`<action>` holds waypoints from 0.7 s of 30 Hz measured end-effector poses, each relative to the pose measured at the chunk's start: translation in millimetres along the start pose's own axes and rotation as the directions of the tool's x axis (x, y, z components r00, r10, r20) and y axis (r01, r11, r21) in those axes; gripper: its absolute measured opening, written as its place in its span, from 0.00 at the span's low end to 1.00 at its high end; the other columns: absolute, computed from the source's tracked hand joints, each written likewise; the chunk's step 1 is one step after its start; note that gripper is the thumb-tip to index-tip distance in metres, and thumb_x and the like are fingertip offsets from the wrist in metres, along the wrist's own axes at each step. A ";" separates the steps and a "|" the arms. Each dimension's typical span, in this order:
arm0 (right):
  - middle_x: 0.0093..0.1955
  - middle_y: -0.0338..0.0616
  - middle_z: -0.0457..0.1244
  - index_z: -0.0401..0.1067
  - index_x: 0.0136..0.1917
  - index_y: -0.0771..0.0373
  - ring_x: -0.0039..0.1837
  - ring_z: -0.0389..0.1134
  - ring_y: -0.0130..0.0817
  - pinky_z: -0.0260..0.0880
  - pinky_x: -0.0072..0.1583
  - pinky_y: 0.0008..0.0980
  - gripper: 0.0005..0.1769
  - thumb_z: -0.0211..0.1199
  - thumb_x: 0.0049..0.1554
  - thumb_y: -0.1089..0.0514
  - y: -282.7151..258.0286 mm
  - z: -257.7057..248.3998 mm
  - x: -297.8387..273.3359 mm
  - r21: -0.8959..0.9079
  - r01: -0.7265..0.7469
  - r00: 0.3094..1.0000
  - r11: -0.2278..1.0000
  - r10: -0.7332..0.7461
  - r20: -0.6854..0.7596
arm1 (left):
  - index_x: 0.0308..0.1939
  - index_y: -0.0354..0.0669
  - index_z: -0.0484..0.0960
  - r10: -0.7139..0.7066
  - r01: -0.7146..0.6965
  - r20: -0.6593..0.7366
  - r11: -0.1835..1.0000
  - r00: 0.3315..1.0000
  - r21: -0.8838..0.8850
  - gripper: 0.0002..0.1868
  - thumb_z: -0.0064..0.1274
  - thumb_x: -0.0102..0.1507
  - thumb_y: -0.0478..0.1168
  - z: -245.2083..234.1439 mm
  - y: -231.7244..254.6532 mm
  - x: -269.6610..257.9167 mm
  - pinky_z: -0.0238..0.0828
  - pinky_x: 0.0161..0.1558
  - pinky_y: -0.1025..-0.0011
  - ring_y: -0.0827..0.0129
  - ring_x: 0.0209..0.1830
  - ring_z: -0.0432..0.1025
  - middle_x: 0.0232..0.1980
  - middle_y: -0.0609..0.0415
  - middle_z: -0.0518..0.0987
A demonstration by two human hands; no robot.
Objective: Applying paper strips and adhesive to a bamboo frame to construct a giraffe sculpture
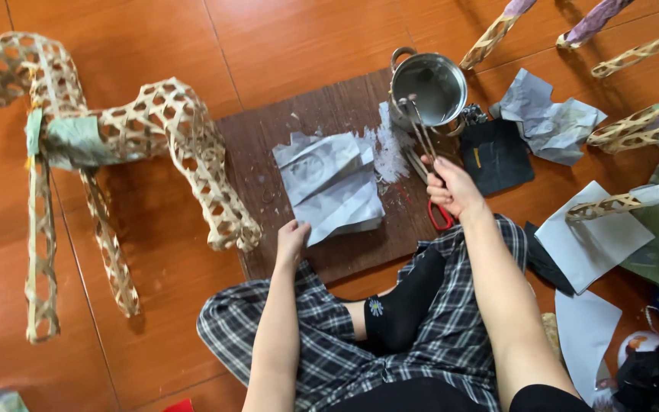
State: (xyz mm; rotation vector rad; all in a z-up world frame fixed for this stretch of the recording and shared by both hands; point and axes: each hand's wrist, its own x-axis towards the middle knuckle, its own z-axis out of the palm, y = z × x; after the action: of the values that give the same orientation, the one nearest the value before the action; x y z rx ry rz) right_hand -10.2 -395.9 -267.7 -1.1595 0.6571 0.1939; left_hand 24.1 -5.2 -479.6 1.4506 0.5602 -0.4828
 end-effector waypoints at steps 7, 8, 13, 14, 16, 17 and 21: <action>0.33 0.31 0.47 0.67 0.69 0.51 0.24 0.46 0.13 0.44 0.25 0.12 0.13 0.45 0.75 0.55 19.1 2.0 -28.1 0.174 0.108 0.983 0.979 -0.131 0.129 | 0.60 0.37 0.89 0.075 -0.077 -0.048 0.996 0.996 -0.051 0.17 0.64 0.67 0.38 13.5 -28.8 16.1 0.79 0.54 0.58 0.63 0.54 0.76 0.53 0.43 0.87; 0.32 0.32 0.47 0.66 0.72 0.51 0.23 0.46 0.14 0.44 0.24 0.13 0.15 0.45 0.75 0.55 17.2 0.2 -28.7 0.147 0.160 0.972 0.976 -0.182 0.150 | 0.57 0.40 0.90 0.083 -0.085 -0.040 0.995 0.996 -0.055 0.16 0.63 0.67 0.40 12.9 -32.0 21.1 0.80 0.51 0.60 0.66 0.50 0.77 0.49 0.47 0.87; 0.27 0.39 0.52 0.66 0.70 0.58 0.21 0.50 0.23 0.45 0.23 0.20 0.15 0.48 0.73 0.57 21.1 28.3 -63.4 -0.274 0.274 0.961 0.922 -0.249 0.123 | 0.53 0.44 0.90 0.040 -0.041 -0.009 0.993 0.999 -0.115 0.15 0.68 0.62 0.40 15.1 -34.6 19.7 0.80 0.41 0.66 0.69 0.40 0.77 0.39 0.54 0.84; 0.21 0.43 0.54 0.70 0.66 0.59 0.19 0.53 0.30 0.46 0.22 0.24 0.14 0.50 0.71 0.58 26.3 33.4 -69.8 -0.490 0.297 0.954 0.820 -0.276 0.116 | 0.52 0.43 0.89 0.034 -0.032 0.010 0.992 0.999 -0.120 0.15 0.69 0.61 0.38 15.9 -32.1 18.3 0.80 0.39 0.67 0.69 0.37 0.77 0.37 0.55 0.83; 0.44 0.58 0.60 0.71 0.69 0.68 0.46 0.60 0.49 0.56 0.48 0.40 0.17 0.55 0.69 0.61 65.3 41.5 -81.9 -0.682 0.339 0.933 0.648 -0.327 0.154 | 0.52 0.43 0.88 -0.004 0.008 0.026 0.990 1.000 -0.142 0.16 0.68 0.60 0.36 16.3 -21.8 7.9 0.81 0.38 0.67 0.69 0.36 0.78 0.37 0.54 0.84; 0.67 0.73 0.66 0.72 0.72 0.76 0.73 0.66 0.67 0.66 0.74 0.57 0.23 0.61 0.67 0.64 84.4 44.9 -87.5 -0.822 0.368 0.904 0.435 -0.374 0.207 | 0.52 0.44 0.87 -0.032 0.039 0.046 0.987 0.998 -0.157 0.16 0.67 0.60 0.35 17.0 -15.8 3.9 0.82 0.37 0.67 0.69 0.35 0.79 0.37 0.53 0.85; 0.51 0.65 0.67 0.49 0.88 0.41 0.48 0.76 0.74 0.79 0.51 0.69 0.37 0.49 0.69 0.58 134.9 63.1 -88.6 -0.962 0.258 0.963 -0.088 -0.049 0.263 | 0.53 0.42 0.88 -0.020 0.027 0.052 0.989 0.998 -0.148 0.17 0.63 0.59 0.30 17.6 -18.2 4.9 0.83 0.44 0.64 0.66 0.41 0.81 0.41 0.50 0.87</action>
State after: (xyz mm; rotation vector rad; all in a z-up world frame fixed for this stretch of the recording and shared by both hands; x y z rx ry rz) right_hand -120.0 -268.1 -307.9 -2.7292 0.0608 0.6577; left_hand 17.7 -23.9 -496.3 1.2874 0.5621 -0.4847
